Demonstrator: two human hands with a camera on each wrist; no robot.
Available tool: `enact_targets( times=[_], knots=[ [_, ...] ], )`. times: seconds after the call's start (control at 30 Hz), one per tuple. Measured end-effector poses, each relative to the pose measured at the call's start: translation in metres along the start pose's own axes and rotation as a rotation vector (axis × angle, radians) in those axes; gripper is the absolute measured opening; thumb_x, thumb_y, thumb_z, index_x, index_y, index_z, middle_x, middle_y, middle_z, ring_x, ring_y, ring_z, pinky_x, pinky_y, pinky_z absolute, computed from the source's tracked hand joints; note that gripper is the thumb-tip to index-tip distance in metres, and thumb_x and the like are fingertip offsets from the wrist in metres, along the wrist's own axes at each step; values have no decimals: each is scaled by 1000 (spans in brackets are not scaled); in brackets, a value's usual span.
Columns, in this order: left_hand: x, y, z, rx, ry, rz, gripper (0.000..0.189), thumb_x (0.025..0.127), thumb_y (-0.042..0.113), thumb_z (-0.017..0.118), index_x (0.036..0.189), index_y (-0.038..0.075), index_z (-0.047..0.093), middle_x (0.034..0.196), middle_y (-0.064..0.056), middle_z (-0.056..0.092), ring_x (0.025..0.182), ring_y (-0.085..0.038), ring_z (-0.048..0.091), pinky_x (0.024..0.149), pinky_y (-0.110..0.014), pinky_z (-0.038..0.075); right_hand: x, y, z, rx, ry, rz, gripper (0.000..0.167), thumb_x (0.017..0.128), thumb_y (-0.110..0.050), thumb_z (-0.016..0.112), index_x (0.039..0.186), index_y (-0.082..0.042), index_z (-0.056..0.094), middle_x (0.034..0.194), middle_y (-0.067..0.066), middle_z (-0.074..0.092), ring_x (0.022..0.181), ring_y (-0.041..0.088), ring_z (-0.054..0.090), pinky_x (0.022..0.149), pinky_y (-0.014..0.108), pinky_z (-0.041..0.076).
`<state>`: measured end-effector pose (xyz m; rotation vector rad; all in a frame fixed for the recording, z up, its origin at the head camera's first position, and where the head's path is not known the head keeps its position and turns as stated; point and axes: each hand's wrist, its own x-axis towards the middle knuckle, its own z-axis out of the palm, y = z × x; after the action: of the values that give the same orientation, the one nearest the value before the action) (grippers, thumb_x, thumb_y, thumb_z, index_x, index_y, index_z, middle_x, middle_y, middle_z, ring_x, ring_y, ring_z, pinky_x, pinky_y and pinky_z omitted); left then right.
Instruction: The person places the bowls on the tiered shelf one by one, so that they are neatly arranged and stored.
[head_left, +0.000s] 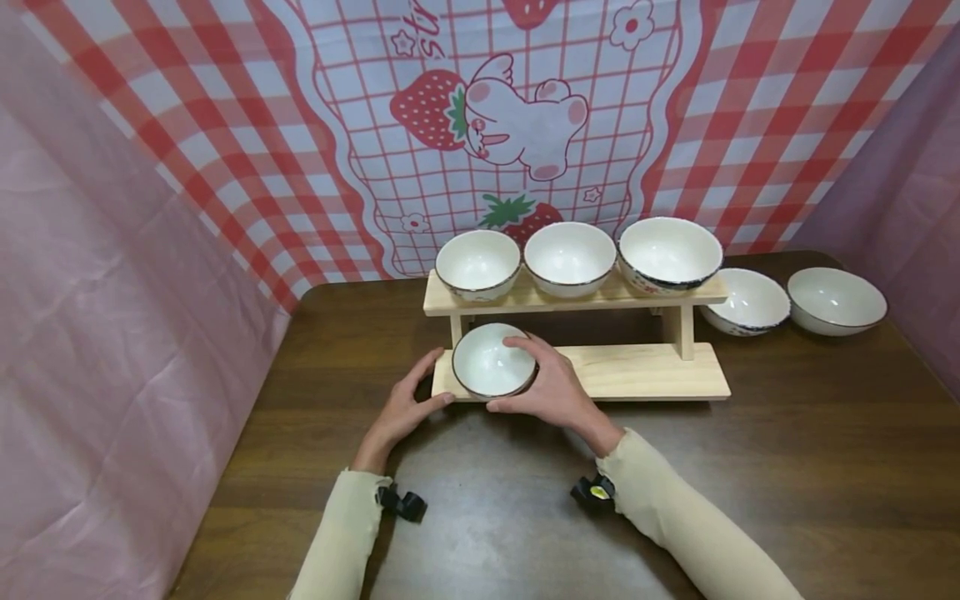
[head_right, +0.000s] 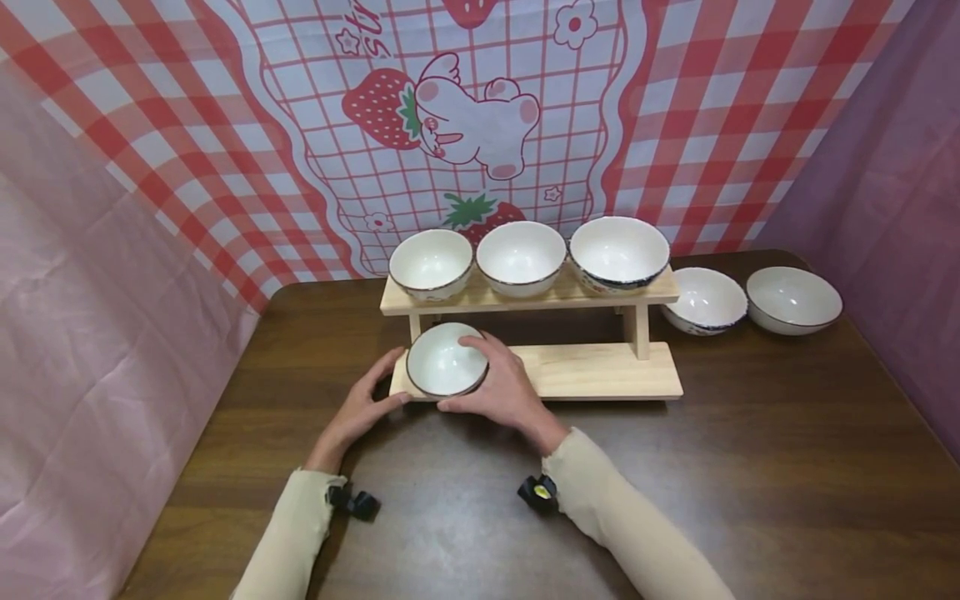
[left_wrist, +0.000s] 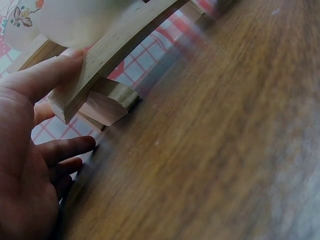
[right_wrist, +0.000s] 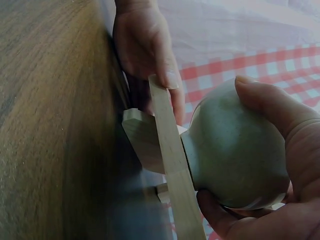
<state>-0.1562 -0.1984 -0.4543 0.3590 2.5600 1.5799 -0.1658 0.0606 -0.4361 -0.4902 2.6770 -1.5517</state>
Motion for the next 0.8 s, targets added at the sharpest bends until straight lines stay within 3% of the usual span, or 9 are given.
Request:
enact_targets(
  times=[0.5,0.8],
  knots=[
    [1,0,1,0,3,-7,75,88,11,74,153,4,38,155,-20,45,147,-36,37,121,-59,22,6,1,8,6,-7,-5,88,61,-33,96,138,-13,58,156,21,43,139,39,49,107,54,46],
    [0,1,1,13,8,11,74,88,9,73,153,4,38,150,-23,50,144,-36,41,119,-57,25,9,1,11,-15,-28,-60,91,63,-33,95,141,-12,54,156,23,41,140,41,47,110,55,42]
  ],
)
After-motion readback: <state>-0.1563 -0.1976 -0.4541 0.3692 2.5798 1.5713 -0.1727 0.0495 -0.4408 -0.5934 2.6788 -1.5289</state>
